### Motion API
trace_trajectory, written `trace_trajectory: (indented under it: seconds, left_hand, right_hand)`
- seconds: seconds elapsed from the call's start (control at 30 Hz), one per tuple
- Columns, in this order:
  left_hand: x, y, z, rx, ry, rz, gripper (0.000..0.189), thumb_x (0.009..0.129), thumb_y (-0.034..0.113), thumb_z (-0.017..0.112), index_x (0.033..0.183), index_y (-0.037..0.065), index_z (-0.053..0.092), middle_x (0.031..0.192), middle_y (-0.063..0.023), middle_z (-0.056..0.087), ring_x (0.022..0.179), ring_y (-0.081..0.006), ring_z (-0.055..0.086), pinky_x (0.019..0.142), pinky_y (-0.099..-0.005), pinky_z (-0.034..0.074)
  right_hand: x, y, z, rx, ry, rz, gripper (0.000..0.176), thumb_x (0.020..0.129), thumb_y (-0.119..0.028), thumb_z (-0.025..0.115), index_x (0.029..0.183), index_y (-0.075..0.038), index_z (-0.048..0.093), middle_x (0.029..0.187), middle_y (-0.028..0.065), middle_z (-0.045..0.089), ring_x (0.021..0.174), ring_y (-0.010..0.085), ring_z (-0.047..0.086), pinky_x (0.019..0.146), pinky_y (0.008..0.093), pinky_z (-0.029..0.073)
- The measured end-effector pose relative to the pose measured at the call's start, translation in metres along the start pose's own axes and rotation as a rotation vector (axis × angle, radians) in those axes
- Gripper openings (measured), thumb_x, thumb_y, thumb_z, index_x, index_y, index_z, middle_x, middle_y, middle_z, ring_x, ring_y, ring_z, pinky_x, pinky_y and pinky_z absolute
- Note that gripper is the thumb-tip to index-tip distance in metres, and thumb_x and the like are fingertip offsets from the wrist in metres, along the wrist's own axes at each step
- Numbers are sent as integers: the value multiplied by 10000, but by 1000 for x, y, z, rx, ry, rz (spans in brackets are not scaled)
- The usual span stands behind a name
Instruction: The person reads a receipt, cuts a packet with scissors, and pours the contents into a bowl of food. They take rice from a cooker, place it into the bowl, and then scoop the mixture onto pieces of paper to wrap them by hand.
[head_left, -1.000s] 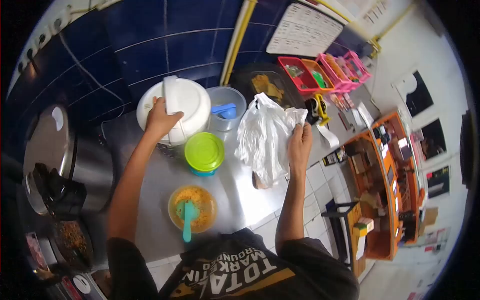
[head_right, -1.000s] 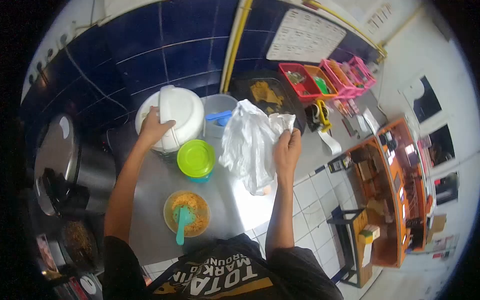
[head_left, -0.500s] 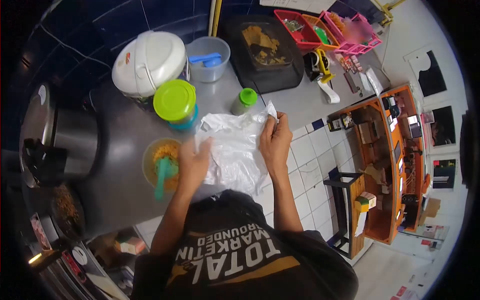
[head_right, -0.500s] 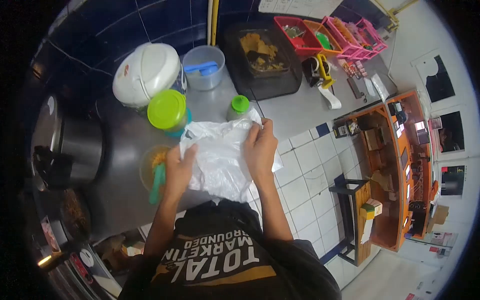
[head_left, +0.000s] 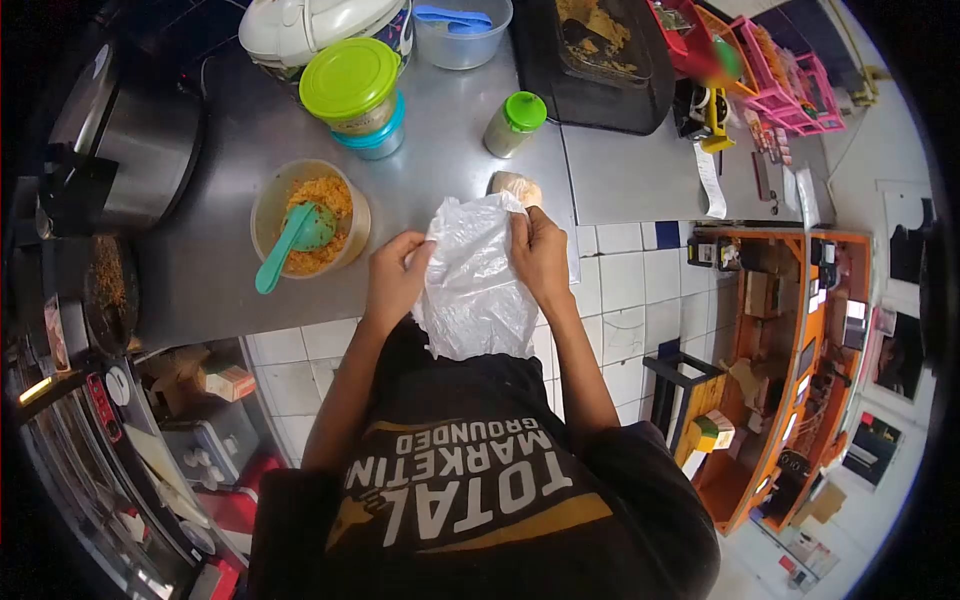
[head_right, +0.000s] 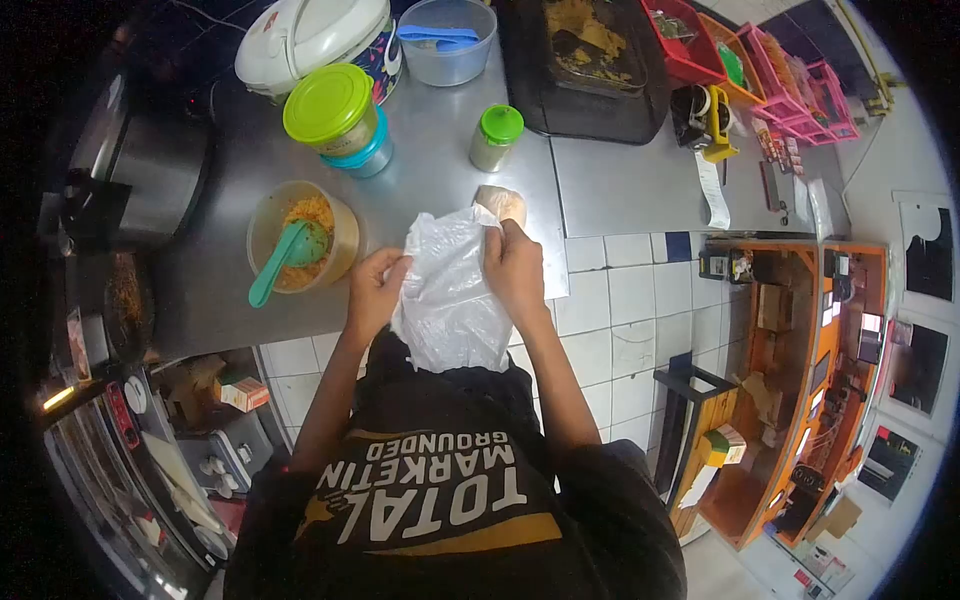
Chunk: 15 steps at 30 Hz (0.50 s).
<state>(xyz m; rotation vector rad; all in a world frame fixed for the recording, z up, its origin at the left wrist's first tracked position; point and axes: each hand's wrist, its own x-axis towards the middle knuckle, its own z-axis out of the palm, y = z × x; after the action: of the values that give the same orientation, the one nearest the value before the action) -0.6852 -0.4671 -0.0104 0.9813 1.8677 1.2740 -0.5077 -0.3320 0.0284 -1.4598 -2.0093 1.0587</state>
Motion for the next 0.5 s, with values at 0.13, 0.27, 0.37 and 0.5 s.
trace_trajectory:
  seconds: [0.13, 0.27, 0.37, 0.5]
  left_hand:
    - [-2, 0, 3, -181, 31, -188, 228, 953, 161, 608, 1032, -47, 660, 924, -127, 711, 883, -141, 646, 791, -322, 493]
    - [10, 48, -30, -22, -26, 126, 271, 973, 207, 575, 1068, -36, 650, 900, -91, 695, 831, -125, 615, 757, -318, 492]
    - [65, 102, -87, -3, 275, 295, 299, 955, 234, 606, 1124, -12, 636, 894, -111, 686, 825, -191, 648, 757, -337, 500]
    - [210, 127, -176, 543, 629, 515, 388, 923, 274, 661, 1193, -1, 612, 849, -81, 651, 766, -184, 623, 681, -345, 499]
  right_hand:
    - [10, 7, -9, -10, -135, 59, 248, 961, -196, 559, 923, 45, 608, 604, 221, 567, 524, 297, 577, 540, 416, 439]
    - [24, 9, -6, 285, -144, -103, 196, 969, -122, 490, 996, 13, 629, 781, 134, 637, 715, 182, 589, 682, 327, 471]
    - [25, -21, -39, 459, -230, -143, 214, 947, -53, 435, 1016, -10, 633, 901, 57, 642, 838, 129, 570, 776, 276, 463]
    - [30, -36, -86, 555, -270, 34, 236, 893, -23, 398, 930, -73, 626, 834, -49, 549, 747, 42, 447, 669, 207, 368]
